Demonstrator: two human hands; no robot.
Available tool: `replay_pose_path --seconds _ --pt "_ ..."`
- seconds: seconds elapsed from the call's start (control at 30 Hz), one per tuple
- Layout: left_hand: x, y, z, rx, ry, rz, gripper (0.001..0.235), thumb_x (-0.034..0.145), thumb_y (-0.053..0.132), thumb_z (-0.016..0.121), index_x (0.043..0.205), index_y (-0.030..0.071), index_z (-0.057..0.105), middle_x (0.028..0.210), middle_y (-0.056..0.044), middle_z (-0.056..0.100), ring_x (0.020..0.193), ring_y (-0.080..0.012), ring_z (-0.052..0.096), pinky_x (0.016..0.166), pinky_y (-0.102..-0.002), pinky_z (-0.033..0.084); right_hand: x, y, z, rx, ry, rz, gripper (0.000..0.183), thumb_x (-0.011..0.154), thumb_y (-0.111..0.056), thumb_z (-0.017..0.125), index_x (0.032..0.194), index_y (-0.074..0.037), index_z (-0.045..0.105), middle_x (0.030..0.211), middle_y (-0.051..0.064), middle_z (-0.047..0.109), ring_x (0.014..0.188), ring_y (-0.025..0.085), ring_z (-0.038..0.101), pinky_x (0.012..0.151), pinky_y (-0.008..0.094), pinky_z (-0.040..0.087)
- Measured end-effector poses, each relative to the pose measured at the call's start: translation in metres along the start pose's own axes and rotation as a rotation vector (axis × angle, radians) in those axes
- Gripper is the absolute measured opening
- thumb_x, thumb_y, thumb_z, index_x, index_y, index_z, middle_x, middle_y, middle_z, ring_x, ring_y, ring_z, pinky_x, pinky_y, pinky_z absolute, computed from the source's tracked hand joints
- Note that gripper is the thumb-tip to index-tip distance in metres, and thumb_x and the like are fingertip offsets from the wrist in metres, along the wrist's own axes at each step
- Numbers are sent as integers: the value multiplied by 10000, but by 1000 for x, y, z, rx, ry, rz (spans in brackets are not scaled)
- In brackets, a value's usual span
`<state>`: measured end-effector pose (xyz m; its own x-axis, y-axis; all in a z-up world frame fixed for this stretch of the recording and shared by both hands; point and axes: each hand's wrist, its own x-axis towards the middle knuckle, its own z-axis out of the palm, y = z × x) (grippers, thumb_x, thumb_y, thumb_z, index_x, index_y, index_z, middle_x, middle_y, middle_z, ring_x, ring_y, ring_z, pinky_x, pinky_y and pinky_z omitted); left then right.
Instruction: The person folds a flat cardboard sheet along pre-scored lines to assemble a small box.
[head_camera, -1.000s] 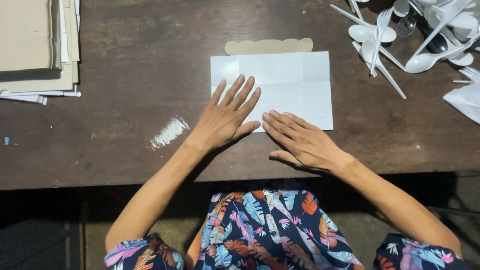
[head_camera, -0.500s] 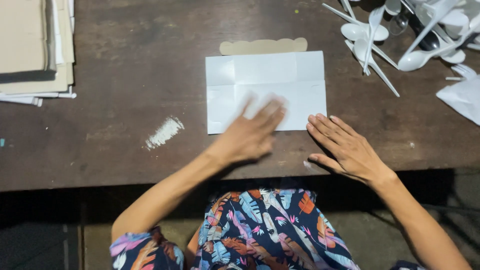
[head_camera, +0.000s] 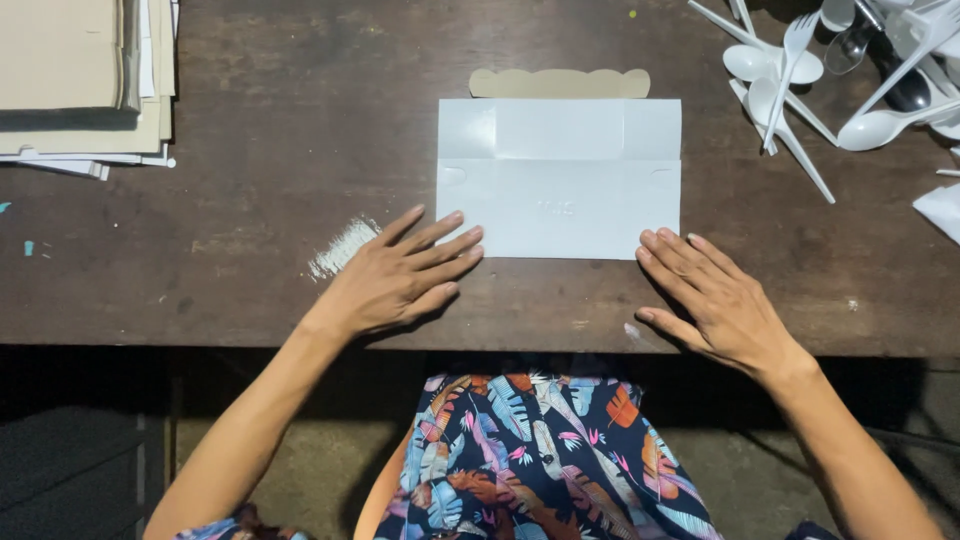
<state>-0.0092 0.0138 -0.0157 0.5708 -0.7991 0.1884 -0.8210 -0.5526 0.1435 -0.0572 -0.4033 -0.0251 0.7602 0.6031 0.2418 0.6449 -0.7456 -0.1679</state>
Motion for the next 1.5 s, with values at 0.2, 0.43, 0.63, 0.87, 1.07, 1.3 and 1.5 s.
replay_pose_path --seconds 0.2,0.43,0.63,0.87,1.07,1.3,1.5 --pt "7 2 11 113 -12 -1 533 1050 553 350 1439 266 573 1491 1 579 1426 -193 483 1254 -469 268 18 -19 -2 -130 19 -15 678 919 -593 589 1403 -119 606 1502 80 591 1422 237 525 1253 402 336" --pt "64 47 19 -115 28 137 731 1050 559 341 1585 62 343 1620 -202 393 1520 -312 358 1257 -489 284 61 -57 28 1 -77 -155 783 986 -665 442 1468 -50 508 1500 173 531 1491 309 398 1268 437 254" --pt "35 34 24 -197 -75 113 744 1061 565 330 1570 23 353 1622 -216 374 1518 -322 344 1257 -469 244 63 -60 20 66 -114 -127 730 1037 -589 376 1565 -84 405 1634 117 400 1535 255 320 1272 402 209" --pt "-5 19 1 -48 -82 -24 611 1077 535 332 1532 148 459 1626 -62 415 1515 -223 355 1257 -422 224 23 -24 6 19 -127 -53 719 1012 -594 427 1546 -112 450 1588 104 475 1485 249 416 1255 400 267" --pt "-39 -18 4 46 11 -108 450 1044 498 425 1357 260 644 1494 54 575 1431 -221 472 1206 -433 329 -21 7 -5 -61 -69 49 706 972 -533 509 1551 -133 457 1617 66 457 1488 226 421 1275 426 262" --pt "59 -51 -6 -91 232 -164 841 866 691 717 1479 138 556 1507 -104 560 1406 -306 505 1176 -422 390 -20 5 1 -22 57 97 664 936 -499 612 1501 -156 546 1575 59 523 1443 224 487 1255 440 295" --pt "130 -50 7 -47 -370 -252 1562 540 1004 625 1635 94 -16 1702 -164 -43 1563 -356 -44 1221 -609 25 -9 -6 -8 -22 95 70 600 922 -314 751 1428 -46 571 1498 160 572 1378 290 556 1185 456 354"
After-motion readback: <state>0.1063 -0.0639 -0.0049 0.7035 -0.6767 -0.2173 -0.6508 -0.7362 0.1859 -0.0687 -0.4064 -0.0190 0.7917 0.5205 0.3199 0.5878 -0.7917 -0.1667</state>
